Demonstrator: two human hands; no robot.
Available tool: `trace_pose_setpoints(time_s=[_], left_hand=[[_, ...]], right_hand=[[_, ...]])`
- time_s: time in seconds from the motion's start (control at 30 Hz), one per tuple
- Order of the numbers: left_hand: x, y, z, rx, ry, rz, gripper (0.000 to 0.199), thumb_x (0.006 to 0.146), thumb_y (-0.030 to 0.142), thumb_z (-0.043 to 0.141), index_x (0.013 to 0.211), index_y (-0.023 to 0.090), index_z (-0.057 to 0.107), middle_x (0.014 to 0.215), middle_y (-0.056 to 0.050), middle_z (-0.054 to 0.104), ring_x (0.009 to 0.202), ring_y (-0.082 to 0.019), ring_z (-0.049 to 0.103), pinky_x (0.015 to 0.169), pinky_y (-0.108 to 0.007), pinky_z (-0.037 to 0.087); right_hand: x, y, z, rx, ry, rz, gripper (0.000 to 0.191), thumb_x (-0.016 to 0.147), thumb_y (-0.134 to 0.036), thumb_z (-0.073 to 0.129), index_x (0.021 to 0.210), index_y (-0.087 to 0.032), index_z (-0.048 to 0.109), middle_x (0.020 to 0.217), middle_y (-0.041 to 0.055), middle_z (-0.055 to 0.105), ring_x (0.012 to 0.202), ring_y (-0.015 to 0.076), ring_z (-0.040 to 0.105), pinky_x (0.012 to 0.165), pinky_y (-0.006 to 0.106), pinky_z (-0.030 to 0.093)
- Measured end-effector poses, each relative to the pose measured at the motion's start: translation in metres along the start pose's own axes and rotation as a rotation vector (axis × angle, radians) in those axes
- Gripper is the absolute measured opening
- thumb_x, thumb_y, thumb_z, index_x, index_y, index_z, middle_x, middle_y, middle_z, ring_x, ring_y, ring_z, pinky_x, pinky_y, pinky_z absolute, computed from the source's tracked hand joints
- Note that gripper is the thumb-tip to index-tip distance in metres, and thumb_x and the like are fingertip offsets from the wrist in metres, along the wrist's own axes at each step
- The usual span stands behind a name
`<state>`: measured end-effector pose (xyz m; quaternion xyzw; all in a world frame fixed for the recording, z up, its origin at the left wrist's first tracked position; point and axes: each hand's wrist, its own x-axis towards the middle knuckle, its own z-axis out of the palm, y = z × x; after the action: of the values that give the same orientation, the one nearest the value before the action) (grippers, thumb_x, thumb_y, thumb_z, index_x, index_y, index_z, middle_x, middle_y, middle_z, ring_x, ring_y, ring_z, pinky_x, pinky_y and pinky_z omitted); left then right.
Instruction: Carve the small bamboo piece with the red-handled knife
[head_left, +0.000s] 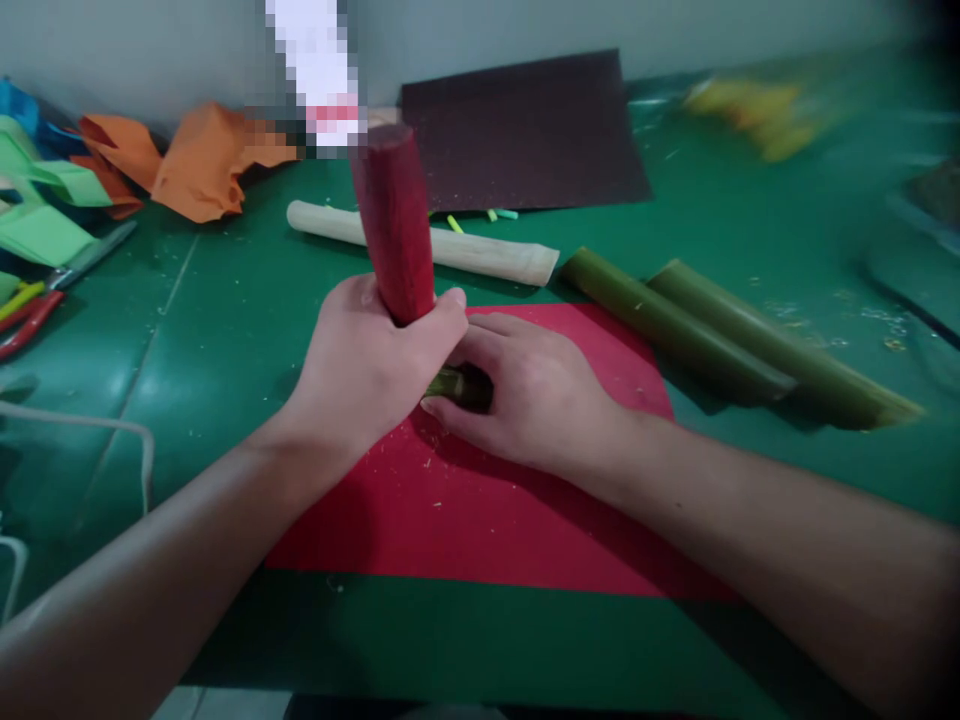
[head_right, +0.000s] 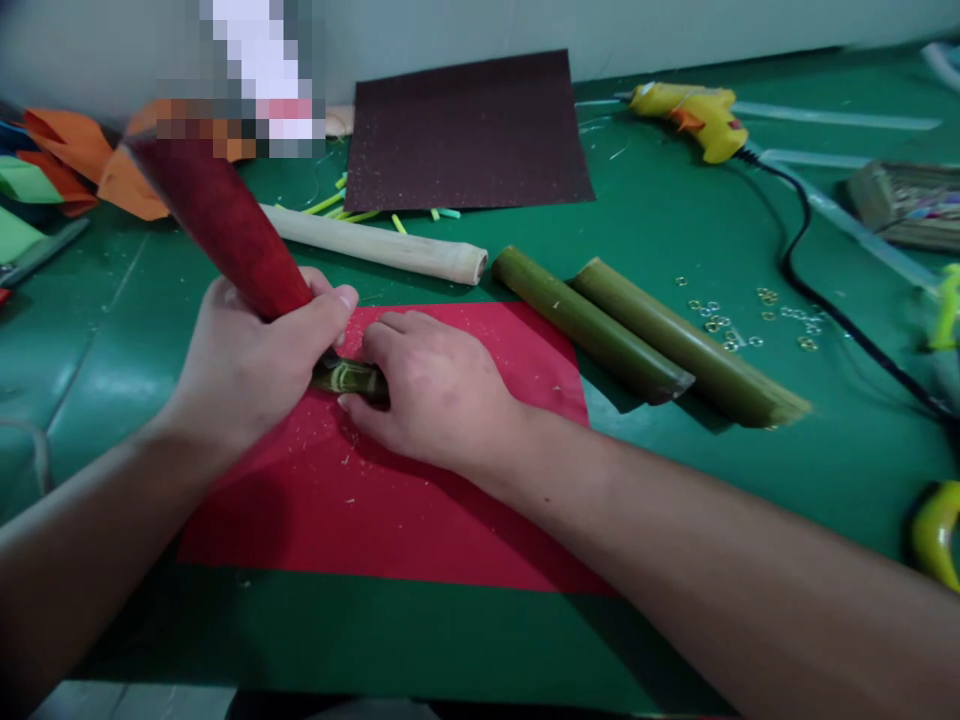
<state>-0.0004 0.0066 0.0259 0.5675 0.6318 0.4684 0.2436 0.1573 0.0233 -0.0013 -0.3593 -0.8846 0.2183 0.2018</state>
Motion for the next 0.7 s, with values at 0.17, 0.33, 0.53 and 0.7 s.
trace_pose_setpoints(time_s=[0.17, 0.33, 0.53, 0.7], left_hand=[[-0.004, -0.005, 0.006, 0.001, 0.103, -0.036, 0.035, 0.083, 0.022, 0.067, 0.052, 0.021, 0.051, 0.052, 0.002, 0.046, 0.053, -0.012, 0.043, 0.048, -0.029, 0.036], [-0.012, -0.011, 0.005, -0.063, 0.119, 0.081, 0.034, 0.085, 0.020, 0.065, 0.054, 0.023, 0.052, 0.052, 0.003, 0.046, 0.052, -0.012, 0.042, 0.052, -0.029, 0.039], [-0.009, -0.012, 0.005, -0.084, 0.100, 0.072, 0.040, 0.085, 0.021, 0.066, 0.050, 0.023, 0.048, 0.047, 0.005, 0.041, 0.046, -0.010, 0.036, 0.049, -0.030, 0.036], [-0.009, -0.010, 0.005, -0.086, 0.106, 0.018, 0.035, 0.077, 0.015, 0.063, 0.047, 0.021, 0.048, 0.046, 0.004, 0.039, 0.047, -0.009, 0.036, 0.046, -0.028, 0.032]], right_hand=[[0.003, 0.000, 0.001, -0.008, -0.022, 0.026, 0.026, 0.084, -0.039, 0.069, 0.093, -0.014, 0.070, 0.091, 0.0093, 0.072, 0.084, 0.0226, 0.060, 0.069, 0.033, 0.037], [0.002, 0.003, 0.004, 0.008, 0.019, -0.024, 0.025, 0.086, -0.037, 0.068, 0.092, -0.013, 0.070, 0.090, 0.0090, 0.071, 0.087, 0.0225, 0.060, 0.071, 0.033, 0.037], [0.000, 0.003, 0.004, 0.007, 0.040, -0.036, 0.022, 0.086, -0.036, 0.069, 0.085, -0.015, 0.065, 0.081, 0.0060, 0.066, 0.080, 0.0197, 0.056, 0.069, 0.033, 0.035], [0.002, 0.003, 0.003, 0.027, 0.026, -0.016, 0.021, 0.085, -0.036, 0.069, 0.086, -0.015, 0.065, 0.085, 0.0062, 0.067, 0.081, 0.0195, 0.056, 0.070, 0.032, 0.036]])
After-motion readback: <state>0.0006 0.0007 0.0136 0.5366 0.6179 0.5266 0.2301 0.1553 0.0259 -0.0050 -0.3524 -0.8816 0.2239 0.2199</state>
